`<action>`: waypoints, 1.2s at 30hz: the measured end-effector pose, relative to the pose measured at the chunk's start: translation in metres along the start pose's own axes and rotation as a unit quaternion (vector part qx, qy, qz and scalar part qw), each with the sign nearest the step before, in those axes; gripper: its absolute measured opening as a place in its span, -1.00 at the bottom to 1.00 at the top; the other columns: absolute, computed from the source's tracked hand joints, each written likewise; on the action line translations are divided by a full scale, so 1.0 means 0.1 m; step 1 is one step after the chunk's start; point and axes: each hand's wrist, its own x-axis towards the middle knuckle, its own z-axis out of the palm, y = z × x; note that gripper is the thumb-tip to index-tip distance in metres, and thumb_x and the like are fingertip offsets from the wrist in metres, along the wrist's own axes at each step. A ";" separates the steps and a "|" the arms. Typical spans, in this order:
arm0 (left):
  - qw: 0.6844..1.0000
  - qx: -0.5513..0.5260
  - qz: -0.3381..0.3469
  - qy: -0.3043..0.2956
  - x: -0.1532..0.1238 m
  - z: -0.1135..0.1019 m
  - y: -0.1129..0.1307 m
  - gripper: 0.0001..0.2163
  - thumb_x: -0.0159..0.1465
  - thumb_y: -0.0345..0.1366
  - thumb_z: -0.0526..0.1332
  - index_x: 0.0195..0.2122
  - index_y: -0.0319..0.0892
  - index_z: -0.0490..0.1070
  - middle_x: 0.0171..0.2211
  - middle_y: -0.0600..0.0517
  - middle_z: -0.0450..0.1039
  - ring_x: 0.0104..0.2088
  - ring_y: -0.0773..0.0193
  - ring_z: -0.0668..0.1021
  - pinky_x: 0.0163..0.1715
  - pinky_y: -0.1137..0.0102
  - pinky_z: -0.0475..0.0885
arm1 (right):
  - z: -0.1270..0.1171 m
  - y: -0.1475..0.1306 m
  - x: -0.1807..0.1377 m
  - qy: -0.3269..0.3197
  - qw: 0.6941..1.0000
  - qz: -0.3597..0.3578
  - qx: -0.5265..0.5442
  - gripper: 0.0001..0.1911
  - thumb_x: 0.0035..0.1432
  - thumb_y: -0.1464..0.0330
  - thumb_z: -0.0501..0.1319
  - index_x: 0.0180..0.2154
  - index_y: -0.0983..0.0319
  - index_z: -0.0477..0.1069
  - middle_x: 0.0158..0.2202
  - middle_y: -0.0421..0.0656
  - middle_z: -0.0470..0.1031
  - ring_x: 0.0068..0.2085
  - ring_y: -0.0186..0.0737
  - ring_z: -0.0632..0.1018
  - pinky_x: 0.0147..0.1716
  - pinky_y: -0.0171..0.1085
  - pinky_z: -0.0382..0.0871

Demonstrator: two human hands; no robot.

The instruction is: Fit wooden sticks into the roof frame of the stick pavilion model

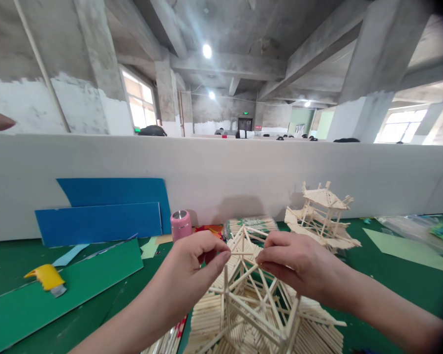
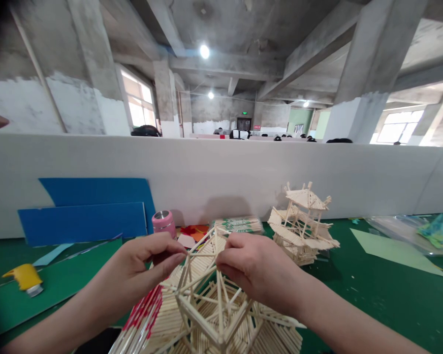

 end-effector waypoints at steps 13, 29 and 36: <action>0.999 0.019 0.022 -0.013 0.02 0.01 0.04 -0.80 0.19 -0.32 0.02 -0.47 -0.21 0.40 -0.51 0.04 0.39 -0.46 0.30 0.39 -0.46 0.41 0.26 | 0.04 0.03 0.00 0.014 1.000 -0.013 0.004 -0.78 0.19 0.36 -0.01 -0.30 0.23 0.40 -0.41 -0.18 0.34 -0.40 -0.37 0.34 -0.44 -0.35 0.17; 0.999 0.031 0.024 -0.036 0.05 0.06 0.11 -0.81 0.17 -0.34 0.04 -0.49 -0.21 0.41 -0.51 0.05 0.39 -0.46 0.30 0.40 -0.47 0.42 0.26 | 0.04 0.03 -0.01 0.023 1.000 -0.019 -0.001 -0.78 0.18 0.38 0.00 -0.29 0.23 0.41 -0.41 -0.16 0.35 -0.41 -0.36 0.35 -0.46 -0.35 0.17; 0.995 0.063 0.023 -0.076 0.11 0.14 0.20 -0.82 0.15 -0.32 0.07 -0.48 -0.21 0.43 -0.51 0.04 0.37 -0.44 0.27 0.39 -0.47 0.41 0.26 | 0.05 0.05 -0.01 0.026 0.999 -0.023 -0.003 -0.78 0.19 0.37 -0.01 -0.30 0.23 0.40 -0.42 -0.17 0.33 -0.41 -0.36 0.34 -0.47 -0.35 0.16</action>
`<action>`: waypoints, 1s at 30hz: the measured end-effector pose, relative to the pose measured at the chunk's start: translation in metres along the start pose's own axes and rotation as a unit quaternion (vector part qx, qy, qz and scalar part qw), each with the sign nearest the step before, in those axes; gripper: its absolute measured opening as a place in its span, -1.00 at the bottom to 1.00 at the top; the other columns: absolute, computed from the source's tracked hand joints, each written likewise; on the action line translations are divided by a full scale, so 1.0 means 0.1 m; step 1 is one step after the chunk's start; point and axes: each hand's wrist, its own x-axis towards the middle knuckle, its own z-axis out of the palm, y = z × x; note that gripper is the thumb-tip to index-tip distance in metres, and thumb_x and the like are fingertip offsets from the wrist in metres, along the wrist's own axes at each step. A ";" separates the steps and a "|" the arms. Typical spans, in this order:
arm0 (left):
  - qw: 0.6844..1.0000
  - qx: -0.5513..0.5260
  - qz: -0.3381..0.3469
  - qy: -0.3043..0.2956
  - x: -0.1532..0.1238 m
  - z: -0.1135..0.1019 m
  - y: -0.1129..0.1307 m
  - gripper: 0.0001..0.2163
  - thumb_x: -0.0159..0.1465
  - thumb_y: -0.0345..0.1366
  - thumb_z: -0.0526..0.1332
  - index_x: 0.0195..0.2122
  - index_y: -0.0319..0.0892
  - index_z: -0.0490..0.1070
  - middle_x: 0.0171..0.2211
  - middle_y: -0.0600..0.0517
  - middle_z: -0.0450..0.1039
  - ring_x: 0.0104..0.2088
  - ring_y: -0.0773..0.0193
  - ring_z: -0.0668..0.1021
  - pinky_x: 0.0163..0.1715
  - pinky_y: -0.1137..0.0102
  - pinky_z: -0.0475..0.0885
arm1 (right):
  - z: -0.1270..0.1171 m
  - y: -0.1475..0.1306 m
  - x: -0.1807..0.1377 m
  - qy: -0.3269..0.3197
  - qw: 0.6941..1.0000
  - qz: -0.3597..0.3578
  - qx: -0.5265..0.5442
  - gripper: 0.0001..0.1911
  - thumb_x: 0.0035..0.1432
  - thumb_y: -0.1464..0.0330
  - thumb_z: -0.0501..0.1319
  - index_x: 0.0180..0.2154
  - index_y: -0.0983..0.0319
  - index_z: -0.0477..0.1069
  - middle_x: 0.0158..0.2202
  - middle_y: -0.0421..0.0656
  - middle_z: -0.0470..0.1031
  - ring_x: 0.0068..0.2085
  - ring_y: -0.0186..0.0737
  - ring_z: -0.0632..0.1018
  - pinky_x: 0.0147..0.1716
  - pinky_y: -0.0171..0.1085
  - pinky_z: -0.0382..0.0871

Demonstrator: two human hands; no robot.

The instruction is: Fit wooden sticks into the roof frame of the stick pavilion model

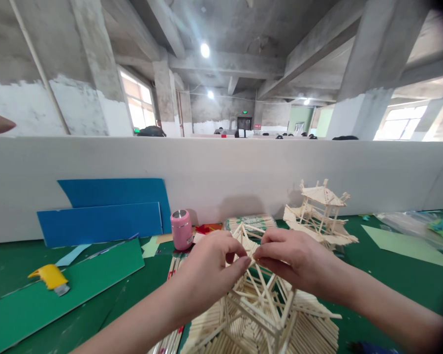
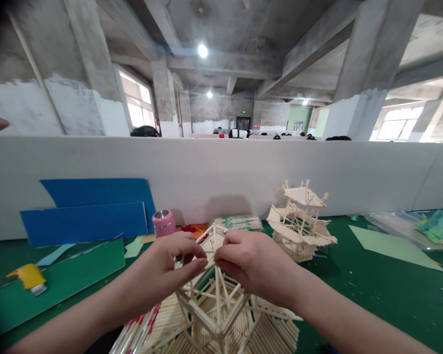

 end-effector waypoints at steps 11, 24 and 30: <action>0.997 0.077 0.028 0.006 0.10 0.13 0.01 -0.81 0.14 -0.30 0.07 -0.52 -0.22 0.41 -0.51 0.00 0.39 -0.45 0.24 0.37 -0.48 0.38 0.23 | 0.01 0.01 -0.02 0.010 1.000 -0.006 0.013 -0.82 0.16 0.42 0.01 -0.31 0.26 0.39 -0.41 -0.18 0.34 -0.38 -0.36 0.35 -0.44 -0.35 0.18; 0.996 0.074 0.052 -0.016 0.10 -0.02 0.03 -0.73 0.19 -0.34 -0.02 -0.66 -0.20 0.17 -0.61 0.12 0.20 -0.52 0.36 0.32 -0.56 0.46 0.14 | 0.03 0.03 -0.02 0.021 1.000 -0.008 0.017 -0.83 0.16 0.42 0.02 -0.28 0.23 0.38 -0.39 -0.19 0.33 -0.39 -0.38 0.35 -0.44 -0.37 0.17; 0.997 0.059 0.029 -0.027 0.10 -0.08 0.01 -0.71 0.18 -0.30 -0.01 -0.68 -0.19 0.09 -0.63 0.15 0.10 -0.58 0.40 0.24 -0.60 0.48 0.11 | 0.03 0.03 -0.03 0.025 0.999 -0.013 0.018 -0.82 0.16 0.42 0.02 -0.28 0.23 0.38 -0.41 -0.20 0.32 -0.40 -0.39 0.33 -0.46 -0.38 0.15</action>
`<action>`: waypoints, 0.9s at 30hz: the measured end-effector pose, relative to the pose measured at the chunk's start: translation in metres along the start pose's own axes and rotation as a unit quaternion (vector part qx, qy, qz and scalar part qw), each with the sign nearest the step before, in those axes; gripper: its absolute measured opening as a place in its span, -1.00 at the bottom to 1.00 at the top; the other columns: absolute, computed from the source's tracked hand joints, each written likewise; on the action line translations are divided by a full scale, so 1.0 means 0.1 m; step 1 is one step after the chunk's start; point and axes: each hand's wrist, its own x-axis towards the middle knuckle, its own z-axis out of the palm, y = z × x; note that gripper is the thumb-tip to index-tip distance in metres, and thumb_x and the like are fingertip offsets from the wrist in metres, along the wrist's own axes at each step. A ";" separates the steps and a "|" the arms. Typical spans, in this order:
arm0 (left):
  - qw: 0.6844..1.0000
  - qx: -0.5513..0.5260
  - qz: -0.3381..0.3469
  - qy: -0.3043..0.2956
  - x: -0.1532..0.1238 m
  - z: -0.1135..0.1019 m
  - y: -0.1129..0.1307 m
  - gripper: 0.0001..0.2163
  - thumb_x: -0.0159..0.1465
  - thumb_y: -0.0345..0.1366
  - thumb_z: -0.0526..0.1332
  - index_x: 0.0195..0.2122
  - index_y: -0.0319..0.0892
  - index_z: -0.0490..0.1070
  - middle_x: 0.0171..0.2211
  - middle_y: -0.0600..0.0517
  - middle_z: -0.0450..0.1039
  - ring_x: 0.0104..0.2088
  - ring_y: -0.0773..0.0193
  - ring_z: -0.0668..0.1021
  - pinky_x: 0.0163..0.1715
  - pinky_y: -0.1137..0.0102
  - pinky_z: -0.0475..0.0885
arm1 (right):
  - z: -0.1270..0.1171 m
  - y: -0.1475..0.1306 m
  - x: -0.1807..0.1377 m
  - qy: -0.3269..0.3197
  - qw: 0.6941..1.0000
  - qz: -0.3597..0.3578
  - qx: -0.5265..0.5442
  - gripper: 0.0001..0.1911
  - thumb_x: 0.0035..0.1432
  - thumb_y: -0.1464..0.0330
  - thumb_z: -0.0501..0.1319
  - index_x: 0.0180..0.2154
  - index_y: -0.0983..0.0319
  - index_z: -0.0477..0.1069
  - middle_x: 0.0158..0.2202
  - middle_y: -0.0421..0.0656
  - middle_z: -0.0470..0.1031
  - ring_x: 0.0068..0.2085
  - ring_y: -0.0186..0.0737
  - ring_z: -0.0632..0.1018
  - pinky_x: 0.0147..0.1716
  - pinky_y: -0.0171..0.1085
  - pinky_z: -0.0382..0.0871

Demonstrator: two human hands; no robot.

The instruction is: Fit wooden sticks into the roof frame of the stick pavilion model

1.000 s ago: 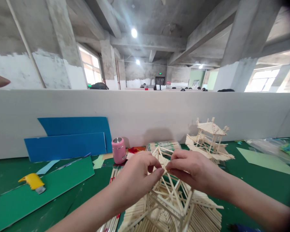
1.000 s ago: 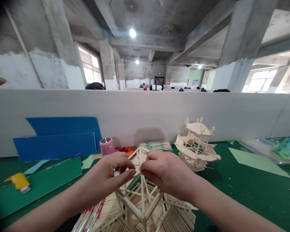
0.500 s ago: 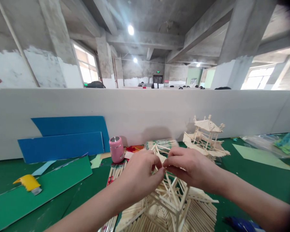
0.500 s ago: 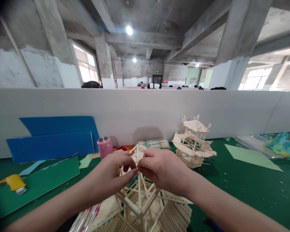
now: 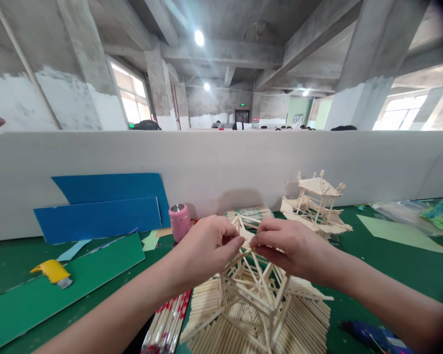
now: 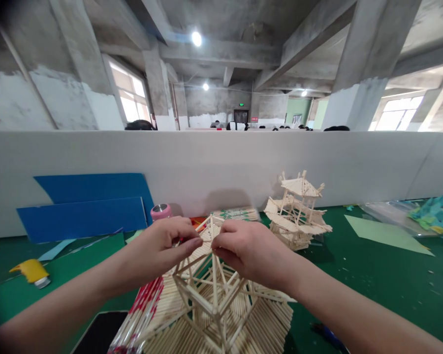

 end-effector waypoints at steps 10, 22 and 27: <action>0.998 0.007 -0.012 -0.057 0.00 0.07 0.01 -0.77 0.15 -0.27 0.03 -0.57 -0.24 0.34 -0.59 0.08 0.30 -0.53 0.34 0.35 -0.58 0.46 0.16 | -0.01 -0.01 0.01 0.003 1.000 -0.003 0.003 -0.83 0.16 0.42 0.02 -0.28 0.23 0.38 -0.39 -0.20 0.34 -0.39 -0.38 0.34 -0.45 -0.37 0.16; 0.998 0.049 -0.014 -0.036 0.01 0.09 0.08 -0.77 0.13 -0.28 0.05 -0.59 -0.24 0.35 -0.56 0.03 0.34 -0.50 0.30 0.39 -0.54 0.43 0.21 | -0.01 -0.01 0.00 -0.005 1.000 0.010 -0.002 -0.83 0.15 0.42 0.03 -0.28 0.24 0.39 -0.40 -0.18 0.35 -0.39 -0.36 0.36 -0.44 -0.36 0.18; 0.999 0.040 0.004 -0.032 0.02 0.15 0.07 -0.81 0.12 -0.33 0.05 -0.56 -0.22 0.37 -0.53 0.03 0.40 -0.49 0.30 0.39 -0.52 0.43 0.22 | -0.01 -0.01 -0.01 -0.002 1.000 0.004 -0.001 -0.85 0.14 0.43 0.05 -0.31 0.24 0.38 -0.40 -0.19 0.34 -0.38 -0.37 0.36 -0.45 -0.37 0.17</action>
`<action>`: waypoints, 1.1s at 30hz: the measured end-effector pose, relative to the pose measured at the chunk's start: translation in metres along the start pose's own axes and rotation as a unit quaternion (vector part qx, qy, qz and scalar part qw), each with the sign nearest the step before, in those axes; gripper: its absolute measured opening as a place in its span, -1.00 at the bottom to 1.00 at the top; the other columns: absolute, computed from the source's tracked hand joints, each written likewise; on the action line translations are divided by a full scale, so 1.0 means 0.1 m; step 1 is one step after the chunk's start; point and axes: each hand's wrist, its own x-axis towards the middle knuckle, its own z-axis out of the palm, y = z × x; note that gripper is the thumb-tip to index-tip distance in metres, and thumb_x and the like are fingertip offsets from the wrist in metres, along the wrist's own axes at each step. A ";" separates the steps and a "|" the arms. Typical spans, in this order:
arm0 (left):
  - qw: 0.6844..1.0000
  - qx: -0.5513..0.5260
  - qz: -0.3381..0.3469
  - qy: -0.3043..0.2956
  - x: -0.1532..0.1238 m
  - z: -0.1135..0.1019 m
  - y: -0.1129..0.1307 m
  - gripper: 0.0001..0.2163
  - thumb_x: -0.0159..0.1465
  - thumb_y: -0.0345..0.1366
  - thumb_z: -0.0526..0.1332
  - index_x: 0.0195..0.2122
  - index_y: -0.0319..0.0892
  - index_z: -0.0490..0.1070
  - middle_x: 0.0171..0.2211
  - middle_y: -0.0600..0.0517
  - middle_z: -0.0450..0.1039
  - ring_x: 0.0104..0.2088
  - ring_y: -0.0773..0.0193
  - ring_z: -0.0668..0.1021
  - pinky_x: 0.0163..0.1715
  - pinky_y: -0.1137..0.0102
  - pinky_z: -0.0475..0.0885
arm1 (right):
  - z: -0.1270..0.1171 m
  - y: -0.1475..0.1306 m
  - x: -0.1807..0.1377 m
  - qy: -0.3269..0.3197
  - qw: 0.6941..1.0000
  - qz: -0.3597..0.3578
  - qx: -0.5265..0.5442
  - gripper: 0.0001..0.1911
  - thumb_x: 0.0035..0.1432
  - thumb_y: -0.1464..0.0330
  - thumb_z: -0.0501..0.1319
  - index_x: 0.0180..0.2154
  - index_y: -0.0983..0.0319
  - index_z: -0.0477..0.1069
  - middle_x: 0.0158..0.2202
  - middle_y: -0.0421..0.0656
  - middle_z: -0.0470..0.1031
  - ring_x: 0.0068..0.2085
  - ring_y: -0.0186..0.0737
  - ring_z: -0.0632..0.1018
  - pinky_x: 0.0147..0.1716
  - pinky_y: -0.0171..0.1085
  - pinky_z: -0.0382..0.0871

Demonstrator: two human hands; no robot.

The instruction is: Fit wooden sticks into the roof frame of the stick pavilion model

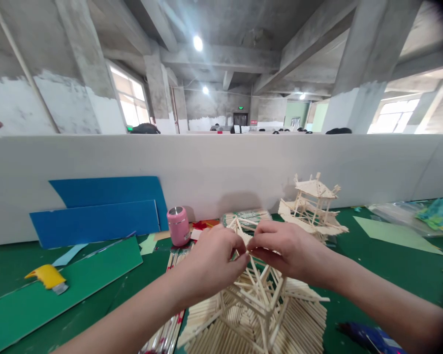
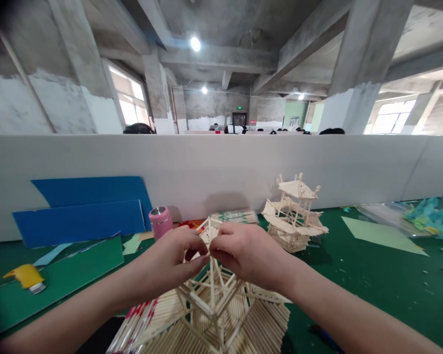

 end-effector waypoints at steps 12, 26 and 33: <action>1.000 -0.014 0.017 -0.001 0.00 0.01 0.00 -0.76 0.17 -0.33 0.01 -0.62 -0.23 0.29 -0.59 0.07 0.30 -0.52 0.33 0.35 -0.55 0.44 0.18 | -0.02 -0.01 -0.01 -0.007 1.000 0.002 0.003 -0.85 0.14 0.41 0.04 -0.31 0.25 0.38 -0.40 -0.19 0.34 -0.38 -0.36 0.36 -0.44 -0.36 0.18; 0.994 -0.090 -0.023 0.063 -0.26 -0.13 -0.15 -0.76 0.20 -0.28 0.02 -0.49 -0.22 0.40 -0.49 0.05 0.36 -0.42 0.30 0.38 -0.40 0.40 0.26 | -0.06 -0.04 -0.04 -0.034 0.999 0.011 -0.008 -0.80 0.18 0.38 0.00 -0.30 0.23 0.39 -0.39 -0.18 0.34 -0.38 -0.37 0.35 -0.44 -0.35 0.16; 0.985 -0.161 -0.022 0.053 -0.39 -0.01 -0.23 -0.87 0.16 -0.30 0.11 -0.35 -0.17 0.43 -0.40 0.05 0.35 -0.34 0.30 0.40 -0.32 0.38 0.29 | -0.07 -0.05 -0.03 -0.033 0.999 0.015 0.000 -0.79 0.18 0.37 0.00 -0.29 0.22 0.39 -0.40 -0.18 0.34 -0.37 -0.37 0.35 -0.44 -0.35 0.16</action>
